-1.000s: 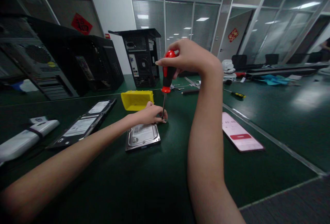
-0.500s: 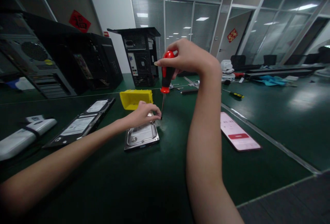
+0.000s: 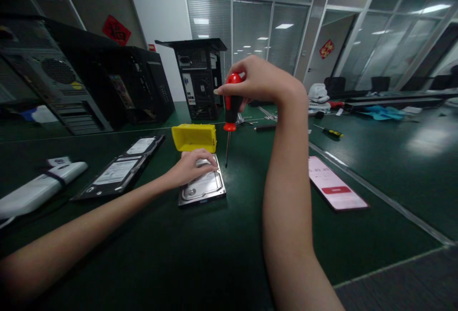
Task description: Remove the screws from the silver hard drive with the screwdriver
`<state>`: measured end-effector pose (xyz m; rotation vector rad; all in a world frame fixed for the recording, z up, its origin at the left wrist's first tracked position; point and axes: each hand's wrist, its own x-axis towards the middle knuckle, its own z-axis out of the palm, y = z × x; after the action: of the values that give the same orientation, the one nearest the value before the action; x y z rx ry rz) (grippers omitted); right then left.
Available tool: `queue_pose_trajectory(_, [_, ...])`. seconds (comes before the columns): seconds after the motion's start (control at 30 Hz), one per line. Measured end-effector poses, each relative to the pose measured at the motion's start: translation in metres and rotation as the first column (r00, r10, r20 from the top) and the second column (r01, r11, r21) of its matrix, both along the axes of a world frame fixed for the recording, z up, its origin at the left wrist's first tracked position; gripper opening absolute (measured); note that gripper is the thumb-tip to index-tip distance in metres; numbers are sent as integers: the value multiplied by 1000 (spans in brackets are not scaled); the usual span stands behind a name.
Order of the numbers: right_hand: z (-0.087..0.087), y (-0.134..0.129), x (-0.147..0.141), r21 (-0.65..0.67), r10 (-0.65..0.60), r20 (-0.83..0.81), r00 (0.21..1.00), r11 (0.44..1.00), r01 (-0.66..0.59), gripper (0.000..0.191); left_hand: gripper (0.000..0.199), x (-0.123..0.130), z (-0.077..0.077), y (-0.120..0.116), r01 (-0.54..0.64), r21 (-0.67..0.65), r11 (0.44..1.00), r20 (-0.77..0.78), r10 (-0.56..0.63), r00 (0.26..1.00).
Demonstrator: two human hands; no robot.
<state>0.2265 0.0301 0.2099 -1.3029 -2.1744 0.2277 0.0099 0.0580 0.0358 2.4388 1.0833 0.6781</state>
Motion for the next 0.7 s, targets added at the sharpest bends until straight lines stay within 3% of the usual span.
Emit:
queue_pose_trajectory(0.53, [0, 1, -2, -29, -4, 6, 1000, 1000, 4, 30, 23, 13, 7, 8, -187, -108, 976, -165, 168, 972])
queue_pose_trajectory(0.7, [0, 0, -2, -34, 3, -20, 1000, 999, -4, 30, 27, 12, 9, 13, -183, -140, 973, -219, 150, 964])
